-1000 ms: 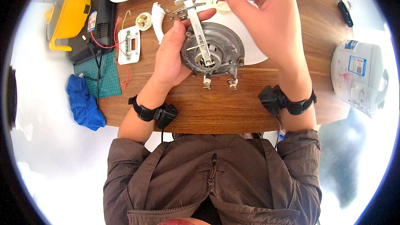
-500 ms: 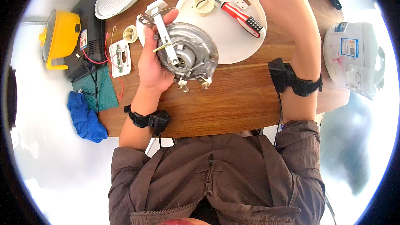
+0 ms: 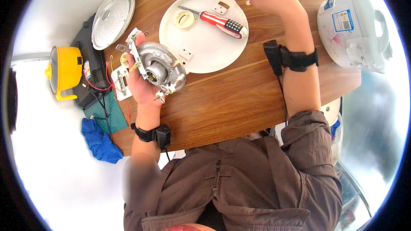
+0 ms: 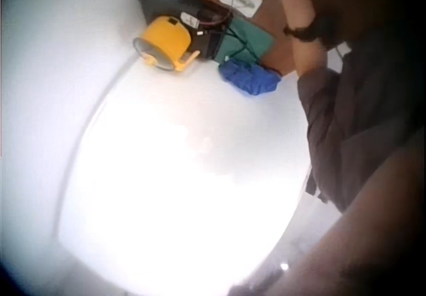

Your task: The person assembles a rice cooker by inserting the heating element into the base, connecting the control panel, and fitting the inner pot. The person handles the heating element, control panel, and inner pot sequentially.

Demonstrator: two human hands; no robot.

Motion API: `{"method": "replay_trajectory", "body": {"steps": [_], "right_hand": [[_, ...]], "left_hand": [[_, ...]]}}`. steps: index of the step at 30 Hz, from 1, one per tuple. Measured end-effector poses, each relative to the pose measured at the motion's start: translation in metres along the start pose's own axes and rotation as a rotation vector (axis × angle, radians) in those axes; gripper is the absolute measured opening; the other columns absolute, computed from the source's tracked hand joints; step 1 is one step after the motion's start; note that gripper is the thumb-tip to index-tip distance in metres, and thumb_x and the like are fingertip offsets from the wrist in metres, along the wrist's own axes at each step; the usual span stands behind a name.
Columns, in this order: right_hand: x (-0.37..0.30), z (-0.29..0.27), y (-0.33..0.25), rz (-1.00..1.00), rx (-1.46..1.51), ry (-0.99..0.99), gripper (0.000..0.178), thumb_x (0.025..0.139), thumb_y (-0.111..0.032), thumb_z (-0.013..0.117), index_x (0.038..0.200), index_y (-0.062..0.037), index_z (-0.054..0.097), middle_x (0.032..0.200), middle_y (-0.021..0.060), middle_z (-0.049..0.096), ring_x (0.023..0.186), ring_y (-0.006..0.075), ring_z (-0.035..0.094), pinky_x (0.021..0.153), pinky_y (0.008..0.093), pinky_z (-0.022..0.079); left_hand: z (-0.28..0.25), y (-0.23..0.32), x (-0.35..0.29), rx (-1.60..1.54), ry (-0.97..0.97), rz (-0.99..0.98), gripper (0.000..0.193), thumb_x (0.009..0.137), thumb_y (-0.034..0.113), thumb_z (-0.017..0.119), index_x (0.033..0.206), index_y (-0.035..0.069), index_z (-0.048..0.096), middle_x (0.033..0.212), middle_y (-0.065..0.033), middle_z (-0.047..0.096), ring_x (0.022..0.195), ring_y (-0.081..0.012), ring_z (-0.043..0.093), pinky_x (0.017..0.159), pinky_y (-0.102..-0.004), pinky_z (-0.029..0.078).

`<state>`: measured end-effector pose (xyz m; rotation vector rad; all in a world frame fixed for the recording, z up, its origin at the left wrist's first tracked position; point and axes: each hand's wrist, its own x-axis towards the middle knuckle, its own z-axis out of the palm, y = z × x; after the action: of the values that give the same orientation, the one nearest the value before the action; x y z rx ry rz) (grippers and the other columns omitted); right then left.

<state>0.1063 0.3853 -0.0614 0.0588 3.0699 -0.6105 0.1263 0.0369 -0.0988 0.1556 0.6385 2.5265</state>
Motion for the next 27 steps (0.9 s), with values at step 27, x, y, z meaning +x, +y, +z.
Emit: {"method": "replay_trajectory", "body": {"steps": [27], "right_hand": [[-0.025,0.012,-0.081,-0.248,-0.022,0.025,0.029,0.074,-0.015,0.081,0.093,-0.0005,0.065,0.088,0.0173,0.069,0.09,0.0355,0.068,0.078,0.044,0.055]], "left_hand": [[0.02,0.079,0.032,0.575,0.52,0.43,0.052,0.11,0.043,0.022,0.147,0.012,0.043,0.145,-0.0124,0.05,0.133,-0.0301,0.049,0.113,-0.0478,0.039]]}}
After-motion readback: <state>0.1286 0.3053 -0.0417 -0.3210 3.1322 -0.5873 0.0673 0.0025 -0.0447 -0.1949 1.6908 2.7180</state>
